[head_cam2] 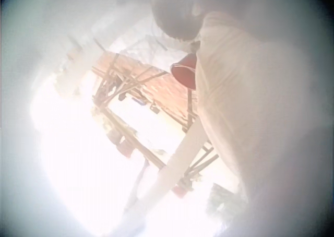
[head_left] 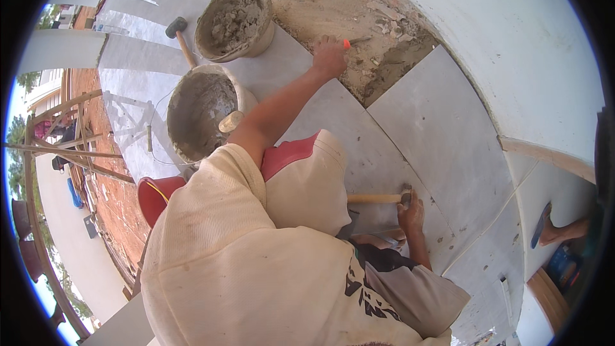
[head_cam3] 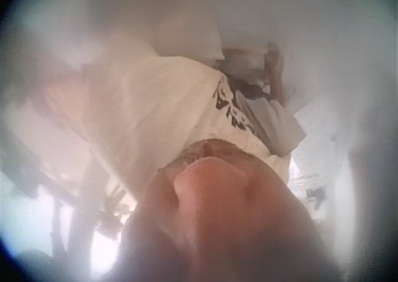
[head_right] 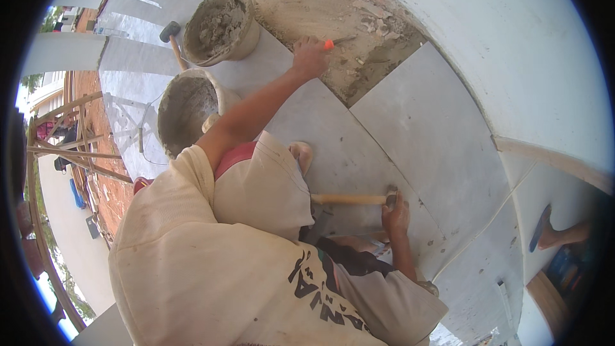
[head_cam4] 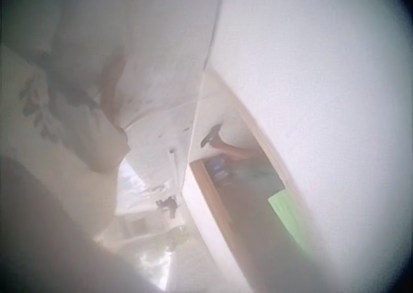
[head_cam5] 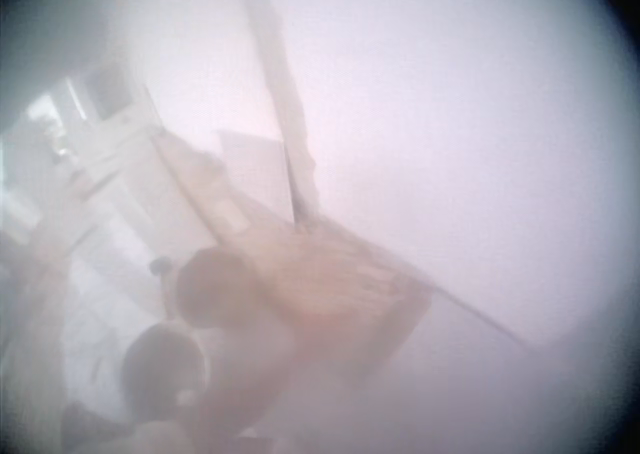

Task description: The person spreads cement mortar on the floor using a trowel and places a large ceramic tile onto the wet surface. They use a rubber mallet to tap the tile into place and a red tile leveling wedge to ensure alignment with adjacent tiles.

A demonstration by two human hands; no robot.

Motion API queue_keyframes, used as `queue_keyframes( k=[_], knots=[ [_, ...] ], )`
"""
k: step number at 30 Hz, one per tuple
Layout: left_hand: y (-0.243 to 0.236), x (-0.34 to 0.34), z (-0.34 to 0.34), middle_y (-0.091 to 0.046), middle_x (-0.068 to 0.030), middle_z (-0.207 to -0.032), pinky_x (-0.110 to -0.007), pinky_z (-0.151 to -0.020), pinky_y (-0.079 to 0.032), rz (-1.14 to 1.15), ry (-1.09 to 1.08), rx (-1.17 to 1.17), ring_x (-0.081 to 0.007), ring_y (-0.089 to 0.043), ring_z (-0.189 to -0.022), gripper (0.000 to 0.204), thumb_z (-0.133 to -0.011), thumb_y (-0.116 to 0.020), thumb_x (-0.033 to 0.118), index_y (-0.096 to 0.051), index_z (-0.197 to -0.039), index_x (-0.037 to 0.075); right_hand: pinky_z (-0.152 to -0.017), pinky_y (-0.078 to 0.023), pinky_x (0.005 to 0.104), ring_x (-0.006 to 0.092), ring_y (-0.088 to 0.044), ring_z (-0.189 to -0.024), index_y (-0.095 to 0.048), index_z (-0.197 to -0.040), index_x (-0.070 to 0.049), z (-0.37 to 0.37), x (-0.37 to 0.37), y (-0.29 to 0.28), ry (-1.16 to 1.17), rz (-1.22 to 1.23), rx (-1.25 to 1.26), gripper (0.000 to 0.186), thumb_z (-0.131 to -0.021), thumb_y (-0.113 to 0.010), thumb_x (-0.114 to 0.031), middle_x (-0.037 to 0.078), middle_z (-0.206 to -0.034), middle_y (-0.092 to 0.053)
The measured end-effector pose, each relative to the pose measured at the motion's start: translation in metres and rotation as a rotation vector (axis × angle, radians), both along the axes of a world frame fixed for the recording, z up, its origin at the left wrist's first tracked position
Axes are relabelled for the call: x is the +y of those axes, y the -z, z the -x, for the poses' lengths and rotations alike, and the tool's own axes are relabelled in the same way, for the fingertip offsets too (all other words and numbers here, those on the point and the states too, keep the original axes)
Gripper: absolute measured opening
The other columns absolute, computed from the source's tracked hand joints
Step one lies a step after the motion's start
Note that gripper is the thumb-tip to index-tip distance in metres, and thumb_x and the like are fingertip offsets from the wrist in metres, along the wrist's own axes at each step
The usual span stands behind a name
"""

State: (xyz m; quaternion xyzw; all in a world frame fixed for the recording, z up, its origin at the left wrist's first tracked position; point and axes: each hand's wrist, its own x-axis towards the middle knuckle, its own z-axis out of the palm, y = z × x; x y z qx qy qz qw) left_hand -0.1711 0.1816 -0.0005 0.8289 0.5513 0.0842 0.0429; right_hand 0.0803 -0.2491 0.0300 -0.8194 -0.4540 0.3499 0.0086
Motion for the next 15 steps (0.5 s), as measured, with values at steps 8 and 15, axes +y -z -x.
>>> queue_keyframes(
  k=[8,15],
  knots=[
    [-0.075,-0.061,0.034,-0.061,-0.0160,-0.112,-0.045,-0.093,-0.046,0.025,0.013,-0.337,-0.0350,-0.055,-0.110,0.040,-0.079,-0.073,0.027,-0.065,-0.110,0.004,-0.093,-0.047,0.0475,0.0428,-0.059,-0.107,-0.044,-0.137,0.002,0.004,0.001,-0.013,-0.075,0.004,-0.051,0.069,-0.079,-0.074,-0.019,0.027,-0.115,-0.059],
    [-0.204,-0.154,0.135,-0.058,-0.0178,-0.120,-0.048,-0.096,-0.042,-0.211,-0.052,-0.123,-0.0371,-0.052,-0.110,0.059,-0.077,-0.076,0.016,-0.052,-0.129,0.002,-0.090,-0.050,0.0454,0.0389,-0.063,-0.103,-0.047,-0.135,-0.003,-0.026,0.034,-0.042,-0.098,0.077,-0.058,0.062,-0.083,-0.069,-0.030,0.024,-0.117,-0.061]
  ],
)
